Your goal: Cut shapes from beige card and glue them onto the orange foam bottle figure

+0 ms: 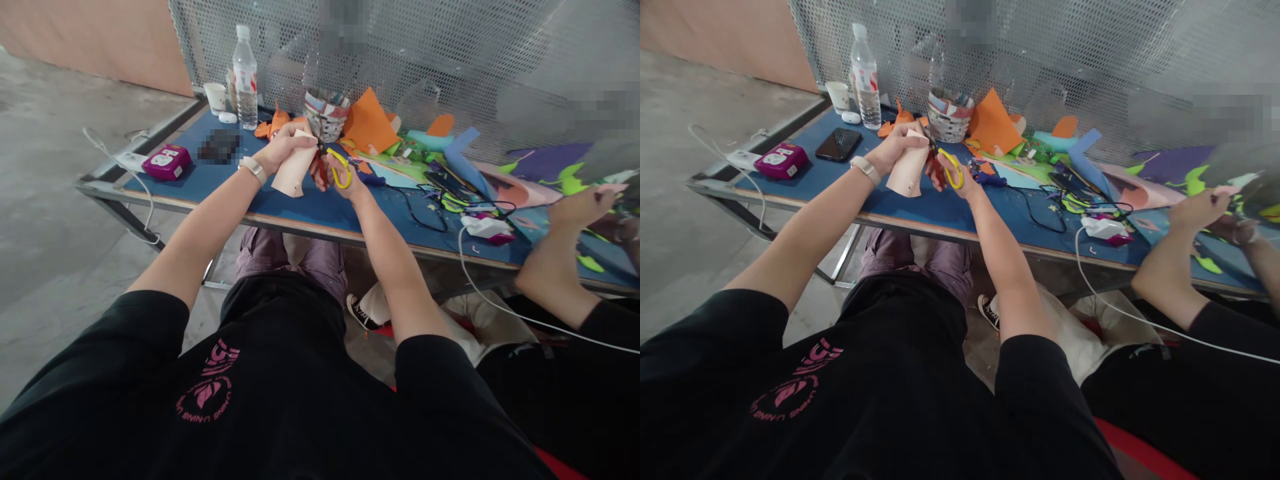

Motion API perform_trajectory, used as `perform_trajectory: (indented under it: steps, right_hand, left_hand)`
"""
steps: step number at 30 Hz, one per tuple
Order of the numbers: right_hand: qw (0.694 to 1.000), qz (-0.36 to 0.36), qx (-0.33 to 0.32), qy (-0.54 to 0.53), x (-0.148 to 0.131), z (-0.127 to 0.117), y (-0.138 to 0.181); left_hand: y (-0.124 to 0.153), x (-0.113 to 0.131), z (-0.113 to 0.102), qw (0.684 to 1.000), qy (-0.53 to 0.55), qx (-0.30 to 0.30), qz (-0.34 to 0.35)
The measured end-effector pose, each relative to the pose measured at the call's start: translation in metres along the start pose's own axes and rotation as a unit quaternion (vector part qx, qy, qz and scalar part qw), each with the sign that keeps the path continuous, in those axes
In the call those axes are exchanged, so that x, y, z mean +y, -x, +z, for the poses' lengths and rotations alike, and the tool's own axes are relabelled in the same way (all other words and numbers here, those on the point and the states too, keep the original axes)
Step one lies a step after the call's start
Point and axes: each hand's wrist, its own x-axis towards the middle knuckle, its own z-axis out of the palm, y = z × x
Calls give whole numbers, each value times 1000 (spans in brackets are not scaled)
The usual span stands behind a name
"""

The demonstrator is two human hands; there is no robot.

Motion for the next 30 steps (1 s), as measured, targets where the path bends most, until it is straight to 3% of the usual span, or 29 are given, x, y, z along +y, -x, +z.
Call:
perform_trajectory:
  steps: [8,26,30]
  right_hand:
    - [996,-65,-51,-12,18,-13,-8]
    - [995,-79,-55,-9,17,-11,-8]
    - [996,-65,-55,20,17,-11,-8]
  left_hand:
    - [6,3,10,997,30,67,-34]
    - [-8,-3,-12,995,9,-11,98]
    - [-6,-3,-6,992,13,17,120]
